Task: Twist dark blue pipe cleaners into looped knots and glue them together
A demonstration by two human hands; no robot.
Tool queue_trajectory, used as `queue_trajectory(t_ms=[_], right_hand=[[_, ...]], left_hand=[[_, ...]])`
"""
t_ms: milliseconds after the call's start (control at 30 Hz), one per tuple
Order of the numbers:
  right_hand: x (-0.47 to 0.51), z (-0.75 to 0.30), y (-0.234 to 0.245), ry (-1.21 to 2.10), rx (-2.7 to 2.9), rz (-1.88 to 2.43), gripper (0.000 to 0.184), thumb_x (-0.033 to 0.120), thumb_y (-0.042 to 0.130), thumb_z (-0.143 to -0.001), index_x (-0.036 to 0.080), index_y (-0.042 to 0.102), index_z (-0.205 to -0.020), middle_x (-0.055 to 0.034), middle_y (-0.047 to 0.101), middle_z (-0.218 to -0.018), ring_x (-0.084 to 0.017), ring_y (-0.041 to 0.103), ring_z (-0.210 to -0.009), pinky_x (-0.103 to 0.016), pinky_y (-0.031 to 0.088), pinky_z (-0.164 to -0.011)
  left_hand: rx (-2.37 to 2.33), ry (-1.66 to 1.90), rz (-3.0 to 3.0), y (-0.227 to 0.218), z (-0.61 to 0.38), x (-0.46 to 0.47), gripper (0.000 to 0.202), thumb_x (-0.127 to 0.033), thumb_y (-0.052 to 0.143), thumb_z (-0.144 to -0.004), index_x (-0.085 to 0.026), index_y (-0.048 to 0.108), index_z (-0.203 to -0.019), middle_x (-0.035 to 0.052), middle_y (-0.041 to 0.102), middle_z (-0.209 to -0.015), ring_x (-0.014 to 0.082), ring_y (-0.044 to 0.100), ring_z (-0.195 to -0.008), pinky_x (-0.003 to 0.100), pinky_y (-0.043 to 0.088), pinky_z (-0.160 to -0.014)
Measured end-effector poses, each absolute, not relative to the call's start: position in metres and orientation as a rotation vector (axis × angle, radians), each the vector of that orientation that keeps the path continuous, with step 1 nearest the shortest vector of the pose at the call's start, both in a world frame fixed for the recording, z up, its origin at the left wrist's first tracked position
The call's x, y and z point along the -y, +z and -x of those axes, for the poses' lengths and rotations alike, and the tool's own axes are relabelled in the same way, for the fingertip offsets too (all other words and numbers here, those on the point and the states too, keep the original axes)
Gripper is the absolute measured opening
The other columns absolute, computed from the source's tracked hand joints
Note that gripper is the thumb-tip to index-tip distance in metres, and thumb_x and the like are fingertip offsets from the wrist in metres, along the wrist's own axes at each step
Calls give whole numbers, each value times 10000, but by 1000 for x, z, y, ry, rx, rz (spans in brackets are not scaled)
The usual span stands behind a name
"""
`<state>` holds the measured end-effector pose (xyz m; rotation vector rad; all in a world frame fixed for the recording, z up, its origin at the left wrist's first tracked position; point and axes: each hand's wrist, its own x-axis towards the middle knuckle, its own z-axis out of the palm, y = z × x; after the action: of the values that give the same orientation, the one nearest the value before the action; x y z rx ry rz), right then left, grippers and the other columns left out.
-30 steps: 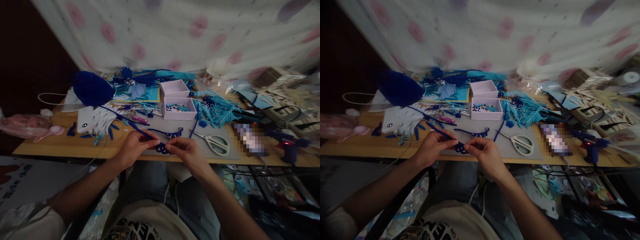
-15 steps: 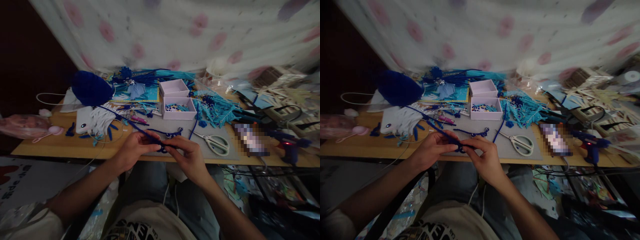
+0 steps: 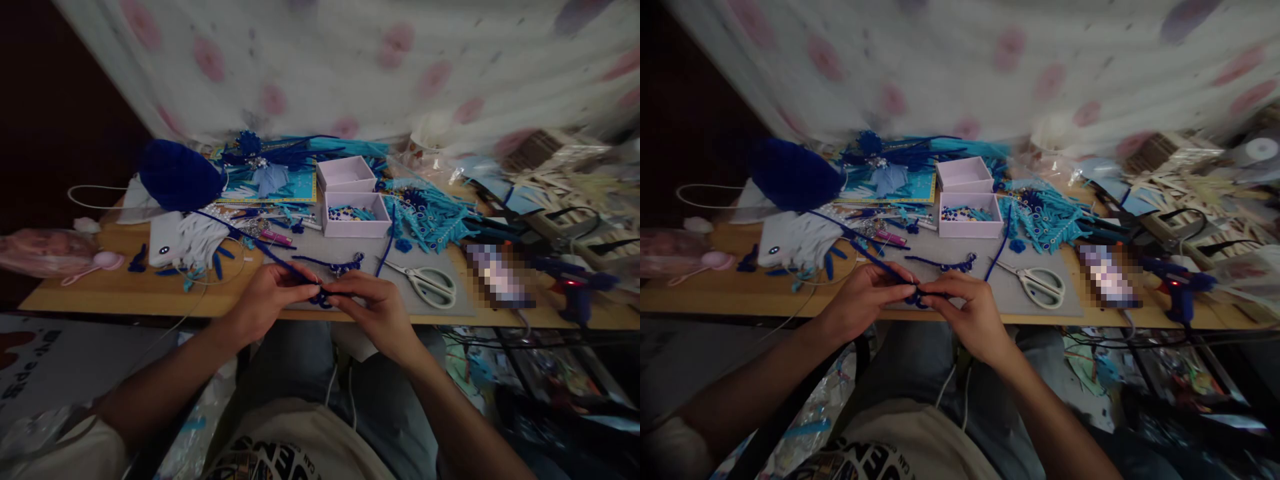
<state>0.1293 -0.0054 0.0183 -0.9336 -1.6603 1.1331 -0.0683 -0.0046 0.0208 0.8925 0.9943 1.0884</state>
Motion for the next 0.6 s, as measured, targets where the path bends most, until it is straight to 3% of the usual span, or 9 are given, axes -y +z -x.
queue_trajectory(t_ms=[267, 600], right_hand=[[3, -133, 16, 1332, 1539, 956, 279, 441, 869, -734, 288, 838, -966, -48, 753, -849, -188, 664, -766, -311, 516, -693], [3, -133, 15, 1268, 1536, 993, 246, 440, 872, -722, 273, 841, -900, -47, 765, -830, -191, 676, -750, -324, 545, -714]], left_hand=[[-942, 997, -728, 26, 72, 3, 219, -266, 927, -608, -180, 782, -746, 21, 755, -785, 156, 705, -751, 272, 575, -746], [-1066, 966, -889, 20, 81, 0, 324, -496, 834, -731, -183, 803, -806, 75, 768, -886, 208, 713, -807, 301, 613, -682]])
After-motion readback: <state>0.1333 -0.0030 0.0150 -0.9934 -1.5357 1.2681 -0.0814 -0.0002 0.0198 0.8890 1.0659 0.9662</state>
